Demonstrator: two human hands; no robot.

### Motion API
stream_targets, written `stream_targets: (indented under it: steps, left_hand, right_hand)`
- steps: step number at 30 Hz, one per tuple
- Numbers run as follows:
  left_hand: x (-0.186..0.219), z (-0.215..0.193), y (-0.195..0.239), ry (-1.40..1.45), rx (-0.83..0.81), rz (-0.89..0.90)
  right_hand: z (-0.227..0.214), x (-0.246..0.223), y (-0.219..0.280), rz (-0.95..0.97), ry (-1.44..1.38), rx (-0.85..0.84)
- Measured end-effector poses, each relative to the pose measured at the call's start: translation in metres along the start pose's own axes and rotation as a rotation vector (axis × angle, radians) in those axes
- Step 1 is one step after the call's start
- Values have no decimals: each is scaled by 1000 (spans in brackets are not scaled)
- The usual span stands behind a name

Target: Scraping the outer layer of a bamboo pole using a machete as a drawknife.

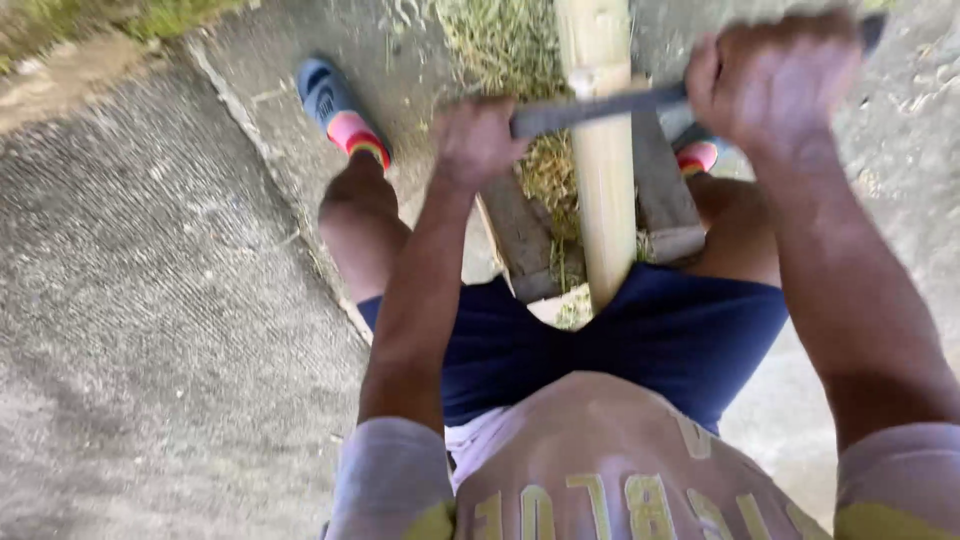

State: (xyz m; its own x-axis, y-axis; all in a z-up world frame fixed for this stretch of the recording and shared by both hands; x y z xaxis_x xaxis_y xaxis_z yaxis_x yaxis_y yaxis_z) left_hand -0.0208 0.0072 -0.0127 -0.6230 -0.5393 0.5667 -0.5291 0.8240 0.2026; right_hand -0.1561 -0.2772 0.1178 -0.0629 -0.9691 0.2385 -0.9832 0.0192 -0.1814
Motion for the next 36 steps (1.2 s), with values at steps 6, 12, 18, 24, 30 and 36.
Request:
stream_targets:
  steps: [6, 12, 18, 24, 30, 36]
  left_hand:
    - [-4, 7, 2, -29, 30, 39]
    - [-2, -11, 1, -27, 110, 38]
    - [-6, 3, 10, -51, 28, 4]
    - [1, -39, -10, -112, 55, 58]
    - [-3, -11, 5, -126, 43, 64]
    - [13, -61, -14, -139, -144, -64]
  right_hand:
    - [8, 1, -1, 84, -249, -308]
    - [4, -2, -7, 36, -76, -138]
    - [17, -6, 18, 137, -301, -367]
    - [15, -4, 2, 126, -123, -133]
    - [26, -14, 31, 168, -242, -171]
    - [24, -14, 15, 198, -157, -172]
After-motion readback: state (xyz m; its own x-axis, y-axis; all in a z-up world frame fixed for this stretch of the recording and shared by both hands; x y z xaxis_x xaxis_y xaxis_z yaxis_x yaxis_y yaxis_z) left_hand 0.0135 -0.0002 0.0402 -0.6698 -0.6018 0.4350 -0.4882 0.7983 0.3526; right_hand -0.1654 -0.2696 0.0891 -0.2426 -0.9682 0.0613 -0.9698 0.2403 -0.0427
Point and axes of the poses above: each hand's wrist, its own y-axis away from the middle knuckle, its own z-axis out of the palm, x = y × z, the point moved 1 cm from there along -y, towards the middle knuckle, and after that the axes turned 7 degrees about -x, right-handed, at the moved point
